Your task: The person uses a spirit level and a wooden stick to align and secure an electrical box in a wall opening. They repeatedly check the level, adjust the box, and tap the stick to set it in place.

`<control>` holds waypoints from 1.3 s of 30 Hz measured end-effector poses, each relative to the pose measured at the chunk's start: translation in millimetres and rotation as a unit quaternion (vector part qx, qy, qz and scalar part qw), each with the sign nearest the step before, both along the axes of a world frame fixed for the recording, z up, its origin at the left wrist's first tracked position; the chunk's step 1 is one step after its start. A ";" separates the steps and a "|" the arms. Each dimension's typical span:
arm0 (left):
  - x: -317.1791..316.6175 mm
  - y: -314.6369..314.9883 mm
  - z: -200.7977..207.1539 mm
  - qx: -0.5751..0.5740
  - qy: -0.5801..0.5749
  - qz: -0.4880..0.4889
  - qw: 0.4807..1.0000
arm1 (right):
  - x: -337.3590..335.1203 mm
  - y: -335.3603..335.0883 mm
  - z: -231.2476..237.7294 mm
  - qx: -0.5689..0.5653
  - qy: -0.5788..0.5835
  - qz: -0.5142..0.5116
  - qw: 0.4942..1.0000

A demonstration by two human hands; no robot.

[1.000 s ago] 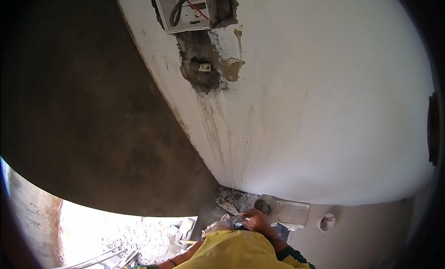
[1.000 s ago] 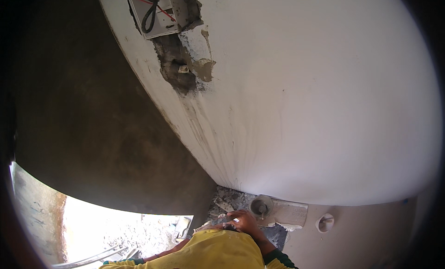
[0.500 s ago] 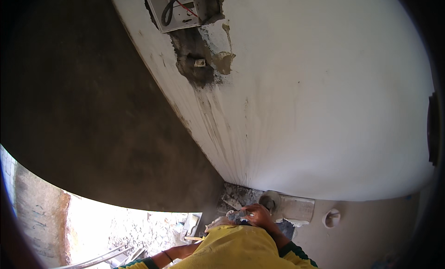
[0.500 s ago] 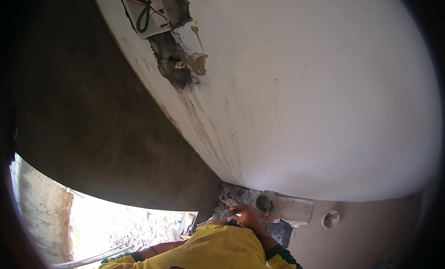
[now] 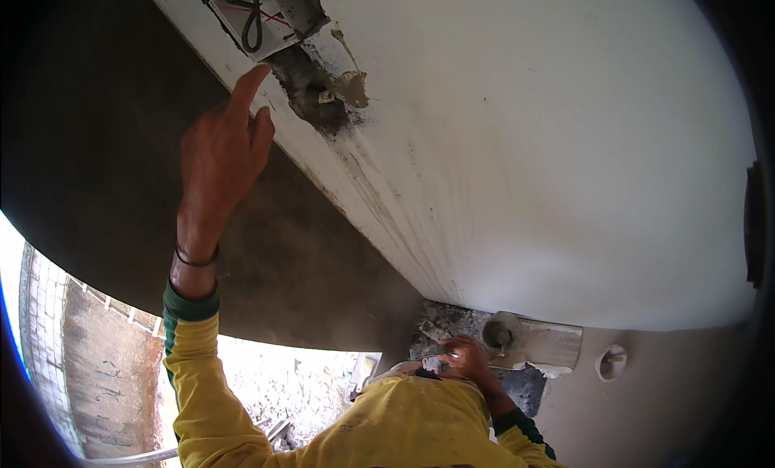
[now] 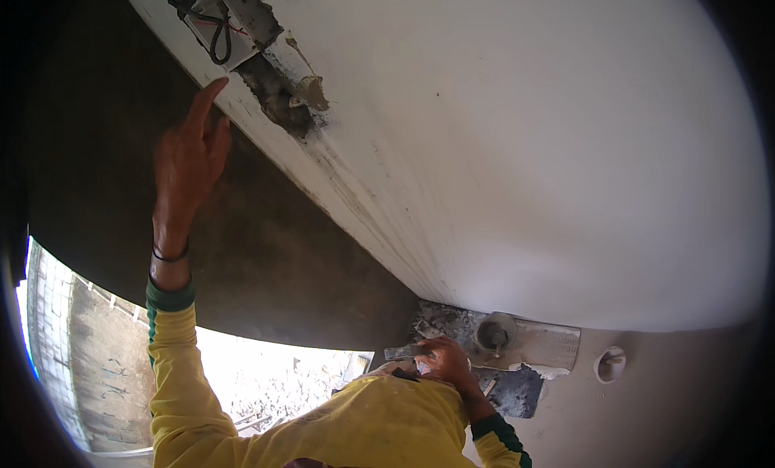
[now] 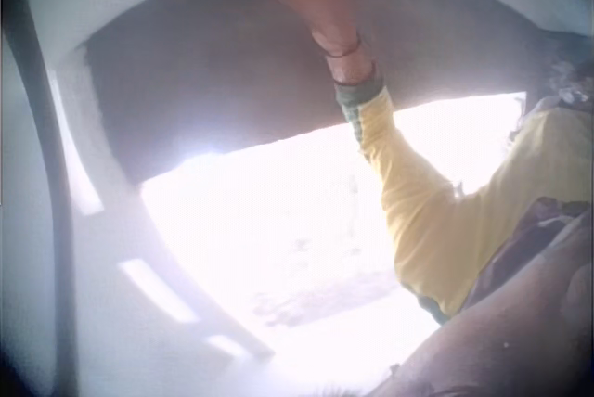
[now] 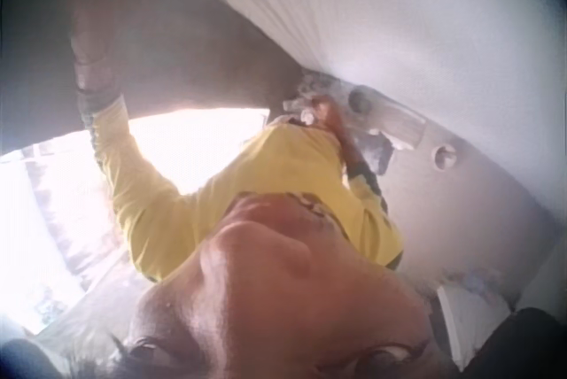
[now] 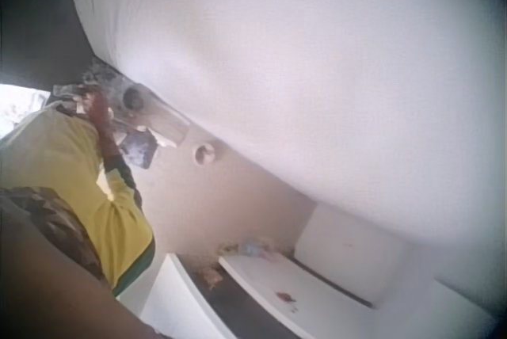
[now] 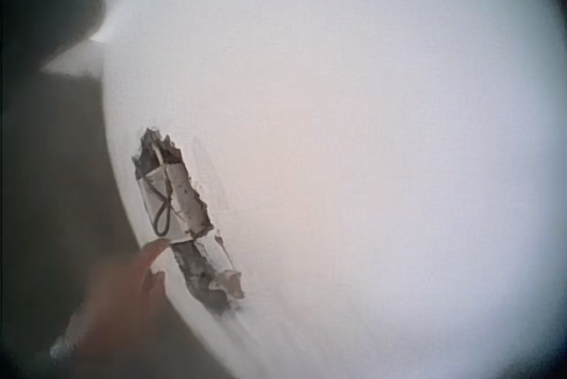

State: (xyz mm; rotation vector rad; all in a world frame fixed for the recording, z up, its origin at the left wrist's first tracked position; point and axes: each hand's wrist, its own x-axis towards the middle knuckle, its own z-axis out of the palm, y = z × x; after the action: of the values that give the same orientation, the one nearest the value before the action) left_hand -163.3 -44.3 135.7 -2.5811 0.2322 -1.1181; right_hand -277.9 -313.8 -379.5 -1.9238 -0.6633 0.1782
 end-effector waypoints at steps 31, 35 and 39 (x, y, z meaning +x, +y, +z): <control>12.2 -9.2 -40.4 -0.241 0.077 -0.149 0.956 | 10.1 -17.3 -28.1 -0.022 -0.076 -0.014 0.997; -10.6 23.2 -162.9 -0.355 0.125 -0.129 0.917 | 12.3 -20.9 1.2 -0.024 -0.088 0.003 0.996; -32.8 53.2 -348.0 -0.342 0.264 0.076 0.899 | 12.4 -17.5 13.8 -0.029 -0.067 0.007 0.997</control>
State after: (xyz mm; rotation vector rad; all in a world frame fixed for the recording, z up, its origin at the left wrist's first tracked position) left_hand -196.1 8.9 -212.3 -3.4146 -0.3049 -0.4526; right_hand -265.5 -331.4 -365.7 -2.0000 -0.7674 0.0783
